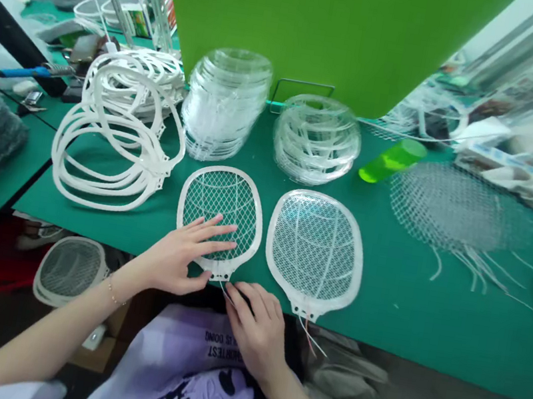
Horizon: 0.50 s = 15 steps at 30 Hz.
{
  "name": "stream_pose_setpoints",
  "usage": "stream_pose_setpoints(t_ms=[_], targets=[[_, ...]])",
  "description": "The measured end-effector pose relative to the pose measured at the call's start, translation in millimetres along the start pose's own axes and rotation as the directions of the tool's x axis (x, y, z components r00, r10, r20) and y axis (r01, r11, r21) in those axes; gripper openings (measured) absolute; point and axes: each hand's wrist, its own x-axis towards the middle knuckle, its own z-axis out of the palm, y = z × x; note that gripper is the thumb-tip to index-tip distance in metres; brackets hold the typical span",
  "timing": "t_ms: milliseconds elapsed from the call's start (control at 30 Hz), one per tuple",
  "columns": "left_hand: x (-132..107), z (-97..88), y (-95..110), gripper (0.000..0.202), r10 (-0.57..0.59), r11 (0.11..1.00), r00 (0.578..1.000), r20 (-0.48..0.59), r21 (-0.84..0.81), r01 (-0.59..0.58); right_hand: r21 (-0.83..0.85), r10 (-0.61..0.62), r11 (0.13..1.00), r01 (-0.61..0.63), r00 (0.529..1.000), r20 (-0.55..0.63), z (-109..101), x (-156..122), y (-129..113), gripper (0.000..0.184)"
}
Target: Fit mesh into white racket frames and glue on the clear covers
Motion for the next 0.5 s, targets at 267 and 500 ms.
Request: stream_pose_setpoints(t_ms=[267,500], targets=[[8.7,3.1,1.6,0.069,-0.126,0.987,0.992,-0.001,-0.104,0.125,0.192,-0.002,0.981,0.021,0.995,-0.098,0.8,13.0,-3.6,0.029],[12.5,9.9,1.1,0.071,-0.201,0.971,0.979,-0.032,-0.134,0.195,0.18,0.048,0.983,-0.037,0.997,-0.058,2.9,9.6,-0.7,0.02]])
